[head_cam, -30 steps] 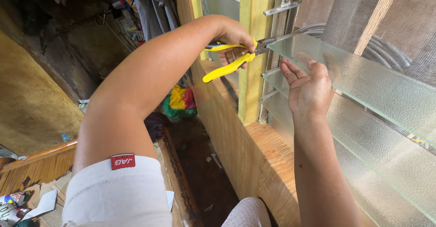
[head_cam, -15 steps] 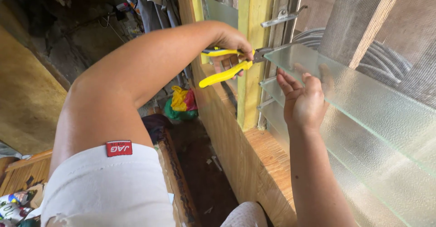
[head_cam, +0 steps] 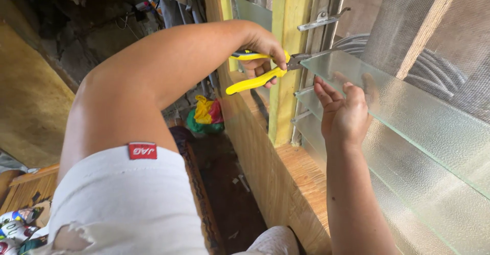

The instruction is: The person picks up a rectangular frosted glass panel from a cluttered floor and places it into a wooden window frame. They then use yellow pliers to press and secure metal clips along the edges of the glass panel to hold it in place.

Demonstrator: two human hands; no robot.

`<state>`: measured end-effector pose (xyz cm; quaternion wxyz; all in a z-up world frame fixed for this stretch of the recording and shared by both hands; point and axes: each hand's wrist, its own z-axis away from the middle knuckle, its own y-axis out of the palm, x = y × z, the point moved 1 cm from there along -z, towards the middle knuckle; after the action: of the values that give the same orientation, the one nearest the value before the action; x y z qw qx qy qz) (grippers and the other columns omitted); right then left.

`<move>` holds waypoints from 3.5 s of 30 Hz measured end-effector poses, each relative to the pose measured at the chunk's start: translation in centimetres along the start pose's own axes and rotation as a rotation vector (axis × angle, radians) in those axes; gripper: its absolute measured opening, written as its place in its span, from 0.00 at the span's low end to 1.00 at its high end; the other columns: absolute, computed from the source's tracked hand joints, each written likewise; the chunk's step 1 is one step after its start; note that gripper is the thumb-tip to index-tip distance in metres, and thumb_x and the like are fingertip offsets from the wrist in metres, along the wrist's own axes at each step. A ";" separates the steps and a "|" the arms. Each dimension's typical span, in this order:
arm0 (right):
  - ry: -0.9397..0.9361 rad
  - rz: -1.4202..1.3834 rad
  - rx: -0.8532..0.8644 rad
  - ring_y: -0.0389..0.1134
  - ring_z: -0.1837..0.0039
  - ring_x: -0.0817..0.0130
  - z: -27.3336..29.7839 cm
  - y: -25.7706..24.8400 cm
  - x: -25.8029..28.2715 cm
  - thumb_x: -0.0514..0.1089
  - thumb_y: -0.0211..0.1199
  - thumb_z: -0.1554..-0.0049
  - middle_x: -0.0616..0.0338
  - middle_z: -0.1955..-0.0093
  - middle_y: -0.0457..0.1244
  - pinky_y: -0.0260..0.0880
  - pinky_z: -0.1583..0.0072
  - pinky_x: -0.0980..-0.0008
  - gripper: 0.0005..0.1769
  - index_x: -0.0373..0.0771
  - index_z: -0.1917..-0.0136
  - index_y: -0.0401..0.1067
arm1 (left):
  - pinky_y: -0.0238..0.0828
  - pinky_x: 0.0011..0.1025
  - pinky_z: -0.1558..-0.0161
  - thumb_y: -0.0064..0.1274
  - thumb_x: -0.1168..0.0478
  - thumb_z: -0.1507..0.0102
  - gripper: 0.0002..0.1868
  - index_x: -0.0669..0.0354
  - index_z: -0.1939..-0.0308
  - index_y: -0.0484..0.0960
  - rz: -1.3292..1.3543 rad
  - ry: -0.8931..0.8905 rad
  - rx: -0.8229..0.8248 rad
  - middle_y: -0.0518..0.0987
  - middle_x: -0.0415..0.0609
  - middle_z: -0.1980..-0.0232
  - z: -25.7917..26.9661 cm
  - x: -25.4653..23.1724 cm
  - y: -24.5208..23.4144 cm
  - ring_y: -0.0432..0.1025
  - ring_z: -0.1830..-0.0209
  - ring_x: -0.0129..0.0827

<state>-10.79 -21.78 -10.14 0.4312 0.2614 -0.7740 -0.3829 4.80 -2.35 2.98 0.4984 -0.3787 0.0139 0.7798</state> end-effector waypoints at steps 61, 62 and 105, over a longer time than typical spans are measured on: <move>0.003 -0.026 0.012 0.68 0.37 0.29 -0.2 0.2 0.3 0.37 0.51 0.44 0.36 0.40 0.57 0.74 0.38 0.45 0.20 0.25 0.42 0.50 | 0.77 0.52 0.54 0.50 0.45 0.34 0.16 0.49 0.51 0.77 -0.180 0.107 -0.085 0.83 0.47 0.53 -1.6 1.0 1.0 0.81 0.53 0.41; 0.011 -0.029 0.023 0.68 0.37 0.30 -0.3 0.0 0.4 0.37 0.51 0.44 0.35 0.39 0.57 0.74 0.37 0.45 0.20 0.26 0.42 0.51 | 0.77 0.53 0.53 0.49 0.45 0.35 0.16 0.48 0.51 0.76 -0.139 0.140 -0.109 0.83 0.49 0.52 -1.4 1.4 1.2 0.81 0.52 0.41; 0.181 1.346 0.491 0.68 0.53 0.66 11.6 -0.9 -1.8 0.38 0.74 0.56 0.58 0.45 0.67 0.69 0.54 0.69 0.57 0.38 0.21 0.47 | 0.81 0.41 0.51 0.44 0.67 0.30 0.19 0.61 0.35 0.68 1.093 1.219 -0.244 0.76 0.55 0.39 -7.1 16.1 21.1 0.76 0.45 0.41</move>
<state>-19.84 -16.69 -15.60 0.5650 -0.1519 -0.7921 0.1738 -11.16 -3.44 -19.31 -0.0904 -0.7263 0.3791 0.5662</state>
